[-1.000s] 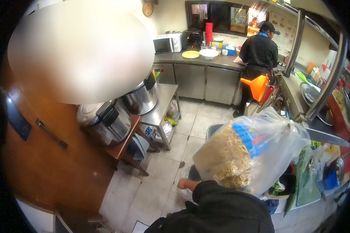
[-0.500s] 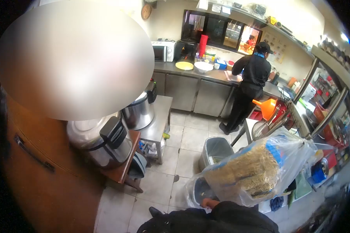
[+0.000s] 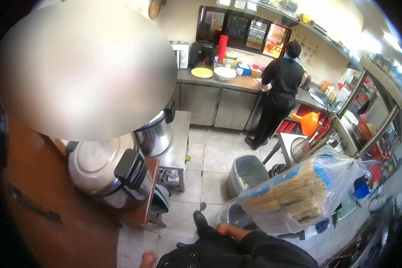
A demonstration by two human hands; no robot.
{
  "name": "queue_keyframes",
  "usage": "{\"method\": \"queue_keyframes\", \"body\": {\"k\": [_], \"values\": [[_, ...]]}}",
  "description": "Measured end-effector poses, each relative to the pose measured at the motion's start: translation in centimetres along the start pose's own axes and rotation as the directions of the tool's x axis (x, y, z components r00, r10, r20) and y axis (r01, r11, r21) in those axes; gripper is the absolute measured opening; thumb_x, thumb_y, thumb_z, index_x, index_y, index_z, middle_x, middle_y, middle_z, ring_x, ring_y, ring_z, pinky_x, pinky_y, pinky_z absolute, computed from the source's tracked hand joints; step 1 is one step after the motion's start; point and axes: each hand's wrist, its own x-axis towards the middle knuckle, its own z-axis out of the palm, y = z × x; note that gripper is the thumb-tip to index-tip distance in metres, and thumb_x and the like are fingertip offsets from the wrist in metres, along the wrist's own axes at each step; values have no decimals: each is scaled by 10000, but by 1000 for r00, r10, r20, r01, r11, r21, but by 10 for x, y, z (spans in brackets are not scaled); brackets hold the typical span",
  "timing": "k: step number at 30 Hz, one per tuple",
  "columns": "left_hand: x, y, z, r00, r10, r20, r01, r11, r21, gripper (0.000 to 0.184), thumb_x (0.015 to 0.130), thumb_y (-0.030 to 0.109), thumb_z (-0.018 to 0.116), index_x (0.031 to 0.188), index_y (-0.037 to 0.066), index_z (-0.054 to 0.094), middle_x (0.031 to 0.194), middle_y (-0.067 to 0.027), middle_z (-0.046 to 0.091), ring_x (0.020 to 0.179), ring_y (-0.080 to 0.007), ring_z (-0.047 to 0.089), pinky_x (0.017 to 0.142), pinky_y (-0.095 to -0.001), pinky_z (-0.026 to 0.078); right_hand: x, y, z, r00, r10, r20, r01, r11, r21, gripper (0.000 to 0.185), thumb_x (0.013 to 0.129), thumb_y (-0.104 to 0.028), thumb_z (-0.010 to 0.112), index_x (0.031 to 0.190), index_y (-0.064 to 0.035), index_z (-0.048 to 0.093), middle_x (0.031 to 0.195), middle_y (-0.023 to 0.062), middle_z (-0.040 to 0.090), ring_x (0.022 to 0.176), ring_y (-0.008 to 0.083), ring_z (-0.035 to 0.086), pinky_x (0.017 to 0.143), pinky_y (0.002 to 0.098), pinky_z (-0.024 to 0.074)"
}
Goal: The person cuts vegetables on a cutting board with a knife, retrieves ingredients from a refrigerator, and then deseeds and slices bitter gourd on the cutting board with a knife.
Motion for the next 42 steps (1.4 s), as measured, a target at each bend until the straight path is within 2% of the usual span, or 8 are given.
{"method": "queue_keyframes", "body": {"k": [2,3,5,10,17,23,25,42], "values": [[6,-26,1,911,175,374,-386,684,619,164,851,205,608,955,80,625,808,-63,633,681,-195,629,559,-325,493,10,12,-5,980,154,130,-169,978,118,344,847,-309,471,1001,-104,700,1095,152,654,1024,348,610,898,434,476],[4,-30,4,665,392,636,-701,31,713,199,861,245,613,965,77,639,844,-54,645,750,-180,635,641,-318,508,18,21,-8,981,145,132,-162,979,125,344,847,-309,471,1001,-104,700,1095,152,654,1024,348,610,898,434,476],[-10,-28,3,906,202,373,-420,540,729,201,862,245,613,969,77,639,847,-54,646,753,-179,634,646,-318,507,43,42,-17,973,-69,222,122,964,-235,363,831,-335,503,1003,-78,693,1100,162,651,996,336,624,875,435,482],[3,32,28,989,25,148,-114,762,638,207,864,246,613,980,77,637,855,-54,647,761,-177,633,656,-316,505,130,102,2,990,-44,132,18,980,197,344,813,-305,549,989,-42,684,1002,187,664,905,343,650,810,424,497],[48,182,99,999,32,26,-41,835,549,215,867,248,612,995,77,635,867,-54,649,773,-174,631,671,-313,502,195,158,-122,966,-78,245,90,995,-40,321,717,-128,638,1031,-58,651,1018,169,656,942,327,646,767,485,509],[65,250,136,999,40,29,-49,850,525,222,869,249,612,1008,77,633,876,-53,650,782,-172,629,684,-311,500,200,193,-191,964,164,211,-249,841,481,275,775,-55,540,1027,-10,640,975,195,651,798,322,674,648,420,551],[72,262,142,998,33,46,-53,836,546,225,870,249,612,1013,76,633,880,-53,651,786,-171,629,689,-311,499,192,199,-202,977,9,212,-39,990,137,237,788,-35,509,970,19,651,928,194,658,747,323,676,633,407,552],[101,177,102,912,-32,409,-288,662,692,247,877,252,612,1049,76,628,908,-53,655,813,-164,624,725,-305,492,85,126,-45,993,3,-116,-9,999,-52,310,644,-111,627,932,-19,695,951,199,675,858,356,666,709,447,522]]}}
